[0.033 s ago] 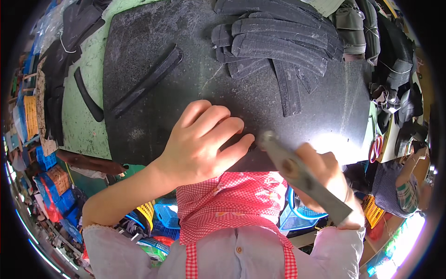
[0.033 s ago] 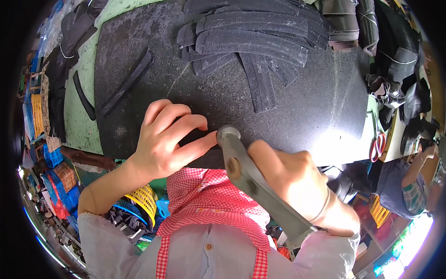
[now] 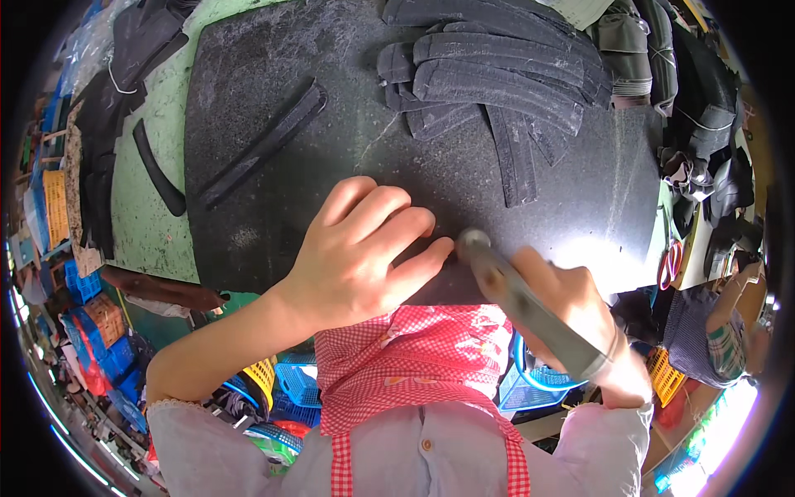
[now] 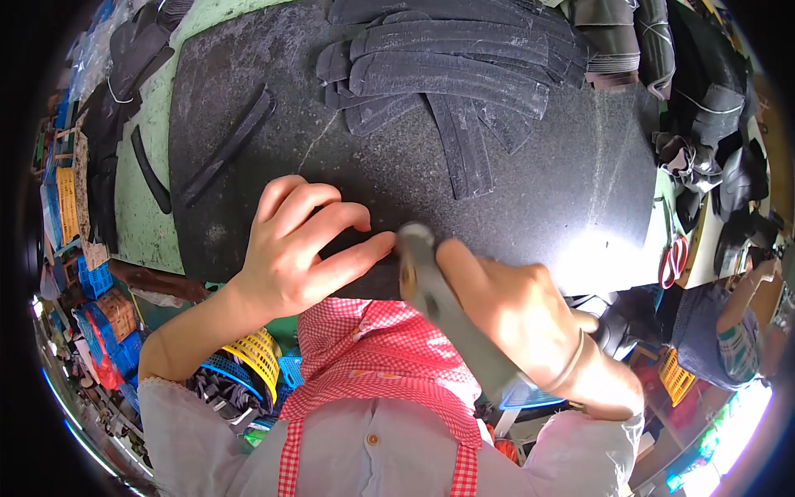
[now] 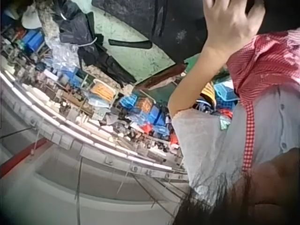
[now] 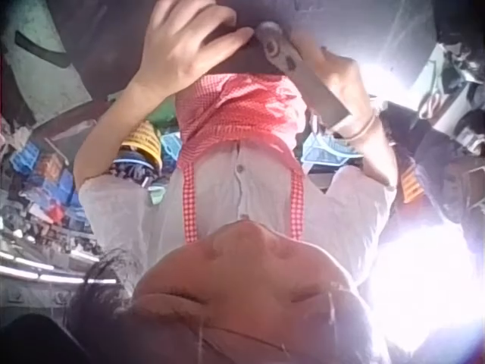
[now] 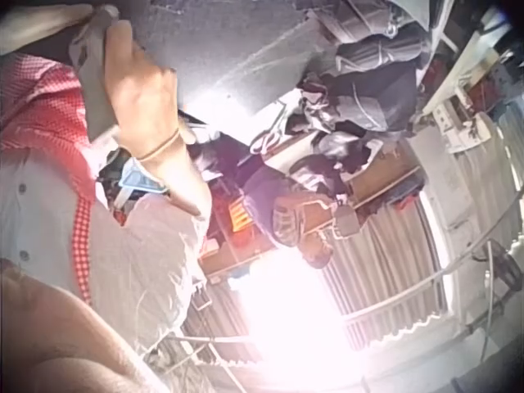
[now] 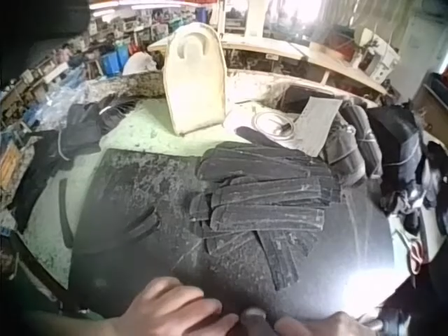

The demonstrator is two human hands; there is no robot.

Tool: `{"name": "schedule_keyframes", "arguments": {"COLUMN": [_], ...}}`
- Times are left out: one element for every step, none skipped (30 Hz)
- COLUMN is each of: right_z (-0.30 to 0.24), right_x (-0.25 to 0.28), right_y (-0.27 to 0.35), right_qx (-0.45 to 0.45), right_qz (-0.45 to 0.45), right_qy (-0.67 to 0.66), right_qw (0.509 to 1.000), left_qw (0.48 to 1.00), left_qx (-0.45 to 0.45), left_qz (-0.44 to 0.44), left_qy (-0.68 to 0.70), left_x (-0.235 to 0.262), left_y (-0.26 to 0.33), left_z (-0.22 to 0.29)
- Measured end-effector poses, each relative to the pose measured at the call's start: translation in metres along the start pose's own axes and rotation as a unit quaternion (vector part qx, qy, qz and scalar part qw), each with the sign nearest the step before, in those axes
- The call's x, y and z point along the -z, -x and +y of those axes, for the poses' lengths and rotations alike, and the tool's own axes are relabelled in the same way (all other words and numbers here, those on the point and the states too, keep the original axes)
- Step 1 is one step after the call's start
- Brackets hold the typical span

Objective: Hammering shoe components to flatten and bond them on a workbench in a production facility.

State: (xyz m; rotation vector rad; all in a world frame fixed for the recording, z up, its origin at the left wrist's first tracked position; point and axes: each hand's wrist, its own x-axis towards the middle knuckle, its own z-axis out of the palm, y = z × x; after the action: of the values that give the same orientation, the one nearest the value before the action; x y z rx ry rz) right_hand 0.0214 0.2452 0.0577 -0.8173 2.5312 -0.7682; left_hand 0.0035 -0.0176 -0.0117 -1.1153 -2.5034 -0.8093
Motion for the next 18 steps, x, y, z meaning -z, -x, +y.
{"name": "schedule_keyframes", "arguments": {"right_z": [0.003, 0.006, 0.008, 0.005, 0.002, -0.002, -0.005, -0.011, -0.007, -0.001, 0.002, -0.001, -0.006, -0.011, -0.006, -0.003, -0.014, -0.007], "right_x": [-0.001, -0.001, 0.001, 0.002, 0.004, 0.002, -0.006, 0.0, 0.004, 0.005, 0.006, 0.009, 0.016, 0.022, 0.017, 0.014, 0.015, 0.016], "right_y": [-0.003, -0.005, -0.004, -0.002, -0.001, -0.003, -0.006, -0.007, -0.008, -0.011, -0.014, -0.014, -0.013, -0.009, -0.004, -0.003, -0.011, -0.012], "right_qx": [-0.029, -0.059, -0.084, -0.072, -0.06, -0.016, -0.001, -0.027, -0.029, -0.027, -0.02, -0.033, -0.047, -0.057, -0.013, 0.028, 0.024, -0.018], "right_qz": [0.013, 0.025, 0.056, 0.072, 0.088, 0.025, 0.029, -0.004, -0.002, -0.003, 0.026, 0.042, 0.057, 0.022, 0.023, 0.025, 0.013, -0.019], "right_qy": [-0.012, -0.023, 0.003, -0.011, -0.026, 0.062, 0.066, 0.052, 0.034, 0.012, 0.024, 0.031, 0.038, 0.036, -0.004, -0.042, 0.004, -0.056], "right_qw": [0.999, 0.998, 0.995, 0.995, 0.994, 0.998, 0.997, 0.998, 0.999, 1.0, 0.999, 0.998, 0.997, 0.997, 1.0, 0.998, 1.0, 0.998], "left_qw": [1.0, 1.0, 1.0, 1.0, 1.0, 1.0, 1.0, 0.996, 0.993, 0.994, 0.997, 0.999, 1.0, 1.0, 1.0, 1.0, 1.0, 1.0], "left_qx": [-0.003, -0.006, -0.004, -0.002, -0.001, 0.013, 0.022, 0.078, 0.098, 0.082, 0.056, 0.031, 0.015, 0.017, 0.012, 0.004, -0.002, -0.004], "left_qz": [-0.007, -0.016, -0.017, -0.008, 0.0, -0.008, -0.015, -0.014, -0.018, -0.01, -0.006, -0.003, 0.001, 0.001, 0.0, 0.002, -0.003, -0.001], "left_qy": [-0.008, -0.015, -0.017, -0.013, -0.009, 0.0, 0.011, 0.045, 0.069, 0.072, 0.047, 0.023, -0.01, -0.011, -0.015, -0.018, -0.018, -0.016], "left_x": [0.0, 0.001, 0.0, -0.002, -0.002, 0.0, 0.002, 0.007, 0.008, 0.006, 0.005, 0.003, 0.002, 0.003, 0.004, 0.004, 0.003, 0.003], "left_y": [0.0, 0.002, 0.002, 0.001, 0.001, 0.003, 0.002, -0.004, -0.002, 0.002, 0.005, 0.006, 0.006, 0.008, 0.009, 0.008, 0.008, 0.006], "left_z": [0.0, 0.002, 0.001, 0.002, 0.002, 0.002, 0.0, 0.0, -0.006, -0.011, -0.01, -0.007, -0.004, -0.002, 0.0, 0.0, -0.001, -0.002]}}
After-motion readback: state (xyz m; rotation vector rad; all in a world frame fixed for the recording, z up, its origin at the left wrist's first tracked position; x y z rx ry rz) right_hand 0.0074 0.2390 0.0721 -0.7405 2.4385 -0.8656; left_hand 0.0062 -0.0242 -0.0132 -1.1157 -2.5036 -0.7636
